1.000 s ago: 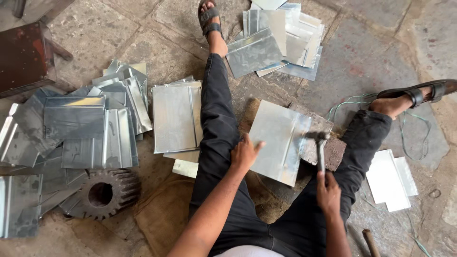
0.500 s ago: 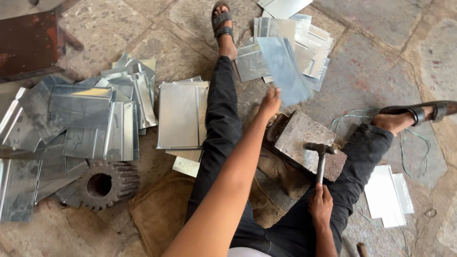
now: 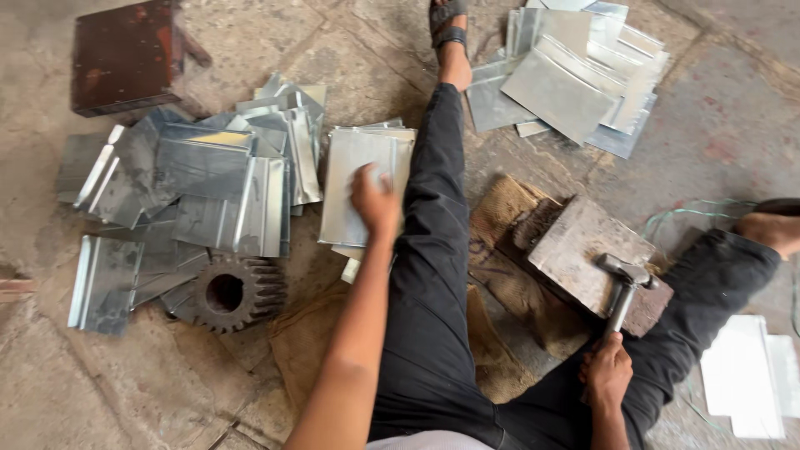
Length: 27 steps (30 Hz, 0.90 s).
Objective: The person sits on the floor and hammers the edges of several metal sheets one by one against a stone block using a hammer.
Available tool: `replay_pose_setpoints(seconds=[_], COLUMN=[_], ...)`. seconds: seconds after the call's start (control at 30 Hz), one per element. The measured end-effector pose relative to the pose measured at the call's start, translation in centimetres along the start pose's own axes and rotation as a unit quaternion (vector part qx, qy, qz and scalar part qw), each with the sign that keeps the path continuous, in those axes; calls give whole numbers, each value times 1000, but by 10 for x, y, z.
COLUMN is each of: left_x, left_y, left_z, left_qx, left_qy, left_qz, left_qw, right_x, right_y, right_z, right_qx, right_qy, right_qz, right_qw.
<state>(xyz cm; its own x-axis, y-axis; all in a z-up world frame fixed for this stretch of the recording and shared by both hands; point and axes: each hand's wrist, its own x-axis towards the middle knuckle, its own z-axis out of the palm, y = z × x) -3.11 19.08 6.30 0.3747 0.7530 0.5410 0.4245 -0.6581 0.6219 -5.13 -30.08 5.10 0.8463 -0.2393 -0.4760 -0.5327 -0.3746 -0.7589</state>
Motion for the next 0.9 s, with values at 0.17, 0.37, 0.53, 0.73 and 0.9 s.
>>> replay_pose_setpoints(seconds=[0.17,0.37,0.53,0.73,0.9], left_x=[3,-5,-33,-54,-63], left_y=[-73,-75,-34,-17,-39], left_z=[-65,-65,-42,-13,1], left_qx=[249,324,296,361,352], left_qy=[-84,-227,-369,-361,-361], left_qz=[-69,-124,-105,-16,-3], left_qw=[962,910,875,859,863], right_x=[0,-1,-1,-3,-2], right_y=[-3,-3,-6,-6,-6], right_z=[5,6,5,2,3], right_qx=[-11,-4,5,15,19], right_qy=[6,0,-9,-13,-18], right_qz=[-14,-3,-3,5,0], right_qw=[1000,1000,1000,1000,1000])
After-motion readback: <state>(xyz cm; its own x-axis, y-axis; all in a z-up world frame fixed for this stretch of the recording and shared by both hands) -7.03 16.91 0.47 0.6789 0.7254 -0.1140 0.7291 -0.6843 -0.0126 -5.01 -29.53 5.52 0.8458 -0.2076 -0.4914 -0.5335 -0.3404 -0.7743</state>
